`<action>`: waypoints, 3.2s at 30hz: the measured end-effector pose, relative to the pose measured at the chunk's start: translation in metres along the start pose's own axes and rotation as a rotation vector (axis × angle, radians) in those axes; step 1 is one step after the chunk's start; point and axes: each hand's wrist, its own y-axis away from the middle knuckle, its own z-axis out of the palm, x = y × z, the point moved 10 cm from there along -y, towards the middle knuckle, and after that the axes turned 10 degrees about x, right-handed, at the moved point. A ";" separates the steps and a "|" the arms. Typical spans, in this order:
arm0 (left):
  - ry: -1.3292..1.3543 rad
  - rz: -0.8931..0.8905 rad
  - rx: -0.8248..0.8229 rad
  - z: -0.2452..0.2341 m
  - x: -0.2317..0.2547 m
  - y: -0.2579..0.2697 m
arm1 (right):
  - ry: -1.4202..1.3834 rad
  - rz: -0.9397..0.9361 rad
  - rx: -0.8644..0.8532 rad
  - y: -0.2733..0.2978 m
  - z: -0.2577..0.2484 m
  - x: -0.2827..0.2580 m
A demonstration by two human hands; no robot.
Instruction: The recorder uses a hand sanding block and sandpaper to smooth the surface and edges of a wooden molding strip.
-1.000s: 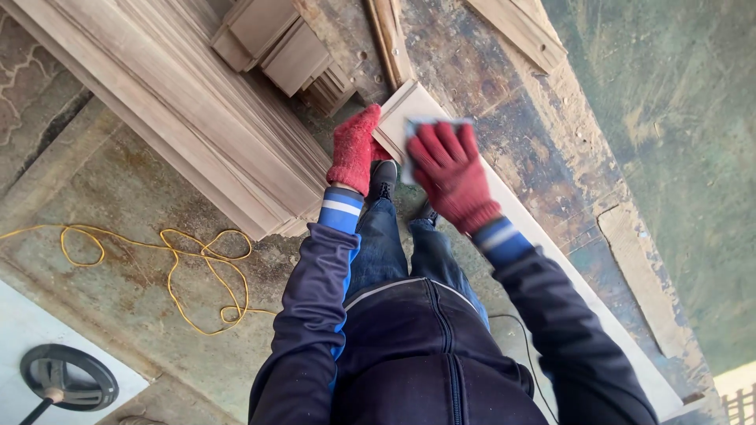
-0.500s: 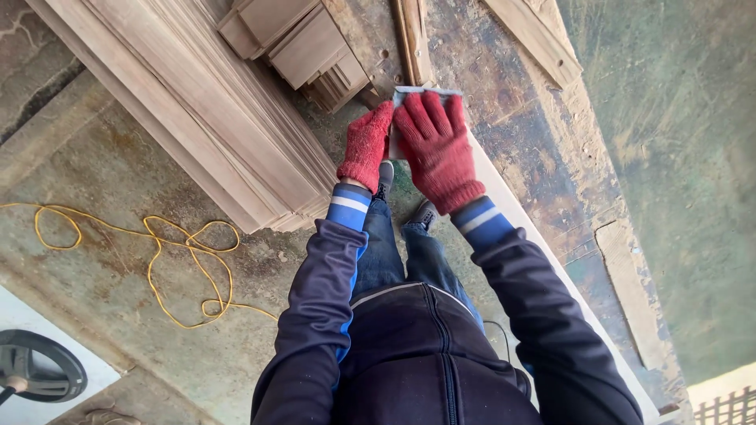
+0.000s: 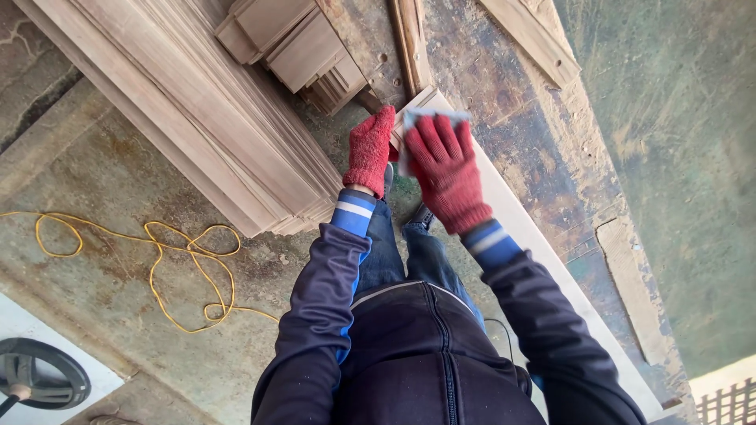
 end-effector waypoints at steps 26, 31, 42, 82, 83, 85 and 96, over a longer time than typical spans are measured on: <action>0.238 -0.116 -0.180 0.000 0.037 0.038 | -0.096 0.522 -0.271 0.045 0.057 0.051; 0.415 -0.203 -0.250 0.011 0.005 0.022 | -0.079 0.528 -0.254 -0.002 0.092 0.052; 0.170 -0.113 -0.046 0.000 0.002 0.016 | 0.034 0.529 -0.112 0.034 0.075 0.063; 0.094 -0.100 -0.348 0.004 0.046 0.031 | -0.043 0.635 -0.054 0.072 -0.018 0.027; 0.096 -0.102 -0.344 0.004 0.048 0.033 | -0.046 0.634 -0.058 0.075 0.001 0.027; 0.071 -0.094 -0.323 0.007 0.052 0.036 | -0.033 0.679 0.000 0.086 0.028 0.032; -0.088 0.317 -0.191 0.008 0.074 0.057 | -0.051 0.732 -0.073 0.128 0.007 0.046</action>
